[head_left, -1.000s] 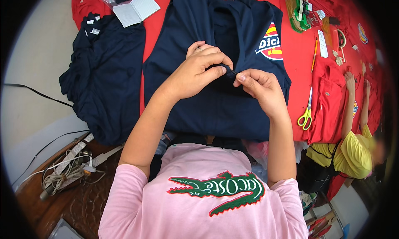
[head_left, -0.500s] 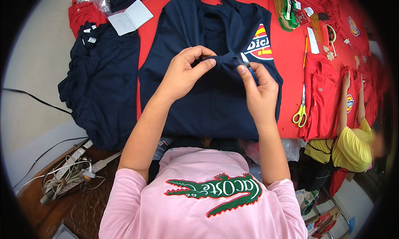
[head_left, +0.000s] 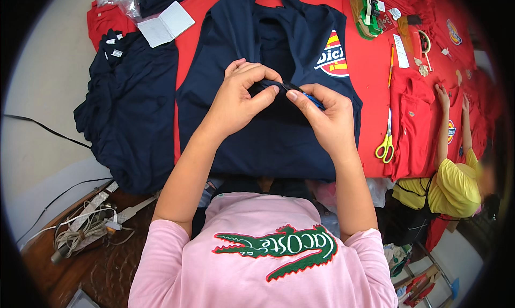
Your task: The person picks up dark sleeveless shirts from a table, lays them flat to check the seams and fabric, and uses shears to trim loose threads before folding them.
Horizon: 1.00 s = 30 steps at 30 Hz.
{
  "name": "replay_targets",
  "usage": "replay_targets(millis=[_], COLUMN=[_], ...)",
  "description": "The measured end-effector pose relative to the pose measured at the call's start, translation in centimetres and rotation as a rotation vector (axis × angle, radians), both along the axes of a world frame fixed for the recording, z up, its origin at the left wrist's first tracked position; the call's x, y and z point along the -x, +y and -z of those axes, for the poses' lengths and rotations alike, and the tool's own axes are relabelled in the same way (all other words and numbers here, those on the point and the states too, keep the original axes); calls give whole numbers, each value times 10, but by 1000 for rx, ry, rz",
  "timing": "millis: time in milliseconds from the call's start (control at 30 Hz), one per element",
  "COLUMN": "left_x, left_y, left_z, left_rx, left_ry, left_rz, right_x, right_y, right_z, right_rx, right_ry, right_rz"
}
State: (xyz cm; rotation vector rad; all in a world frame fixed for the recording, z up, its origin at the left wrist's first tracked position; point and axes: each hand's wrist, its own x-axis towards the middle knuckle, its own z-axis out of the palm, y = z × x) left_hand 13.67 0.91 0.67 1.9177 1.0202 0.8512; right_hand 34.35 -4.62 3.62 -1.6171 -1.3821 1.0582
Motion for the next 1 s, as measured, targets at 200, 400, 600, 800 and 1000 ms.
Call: replay_targets(millis=[200, 400, 600, 800, 1000], left_x=[0, 0, -2, -8, -12], left_y=[7, 11, 13, 11, 10], left_z=[-3, 5, 8, 8, 15], left_rx=[-26, 90, 126, 399, 625], left_ry=[32, -8, -55, -209, -475], left_rz=[36, 70, 101, -74, -171], right_x=[-1, -6, -7, -15, 6], right_y=[4, 6, 8, 12, 3], right_z=[-2, 13, 27, 39, 45], right_rx=[-32, 12, 19, -236, -412], right_ry=[-18, 63, 278, 111, -250], right_rz=[-31, -60, -32, 267, 123])
